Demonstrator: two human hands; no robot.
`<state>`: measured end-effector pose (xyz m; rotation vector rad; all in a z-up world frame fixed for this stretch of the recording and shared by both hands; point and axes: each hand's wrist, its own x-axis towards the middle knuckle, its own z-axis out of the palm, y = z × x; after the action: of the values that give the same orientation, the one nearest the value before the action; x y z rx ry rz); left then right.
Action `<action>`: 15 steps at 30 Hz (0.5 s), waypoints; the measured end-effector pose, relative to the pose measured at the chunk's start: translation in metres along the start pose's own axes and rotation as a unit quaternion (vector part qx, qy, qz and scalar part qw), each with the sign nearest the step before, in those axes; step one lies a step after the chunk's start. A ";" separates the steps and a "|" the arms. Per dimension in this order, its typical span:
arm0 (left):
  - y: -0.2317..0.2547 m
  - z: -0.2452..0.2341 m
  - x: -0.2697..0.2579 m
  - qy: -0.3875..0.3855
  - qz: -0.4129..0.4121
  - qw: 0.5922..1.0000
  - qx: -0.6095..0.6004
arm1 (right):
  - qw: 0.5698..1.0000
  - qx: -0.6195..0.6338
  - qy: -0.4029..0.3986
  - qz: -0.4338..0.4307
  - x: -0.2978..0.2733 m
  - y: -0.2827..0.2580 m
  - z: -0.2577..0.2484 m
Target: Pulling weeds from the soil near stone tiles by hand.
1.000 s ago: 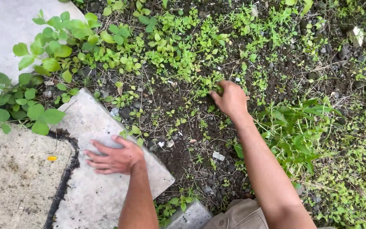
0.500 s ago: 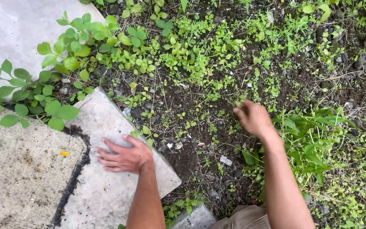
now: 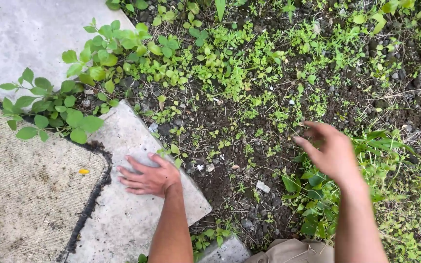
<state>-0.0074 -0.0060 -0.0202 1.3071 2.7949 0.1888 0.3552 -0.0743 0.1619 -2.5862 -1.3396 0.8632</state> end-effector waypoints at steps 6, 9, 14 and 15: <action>0.000 -0.004 -0.002 0.008 0.007 1.000 -0.010 | 0.982 0.041 0.062 -0.173 0.131 -0.072 0.111; 0.005 -0.008 0.000 -0.010 -0.001 1.000 -0.002 | 0.980 -0.029 0.092 -0.174 0.183 -0.101 0.145; 0.007 -0.014 0.000 -0.029 -0.004 1.000 0.007 | 0.979 -0.034 0.147 -0.139 0.216 -0.122 0.172; 0.008 -0.011 0.000 -0.017 -0.008 1.000 0.010 | 0.979 -0.018 0.146 -0.143 0.214 -0.124 0.169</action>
<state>-0.0026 -0.0023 -0.0079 1.2793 2.7861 0.1375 0.2734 0.1402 -0.0306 -2.3444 -1.5882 0.3985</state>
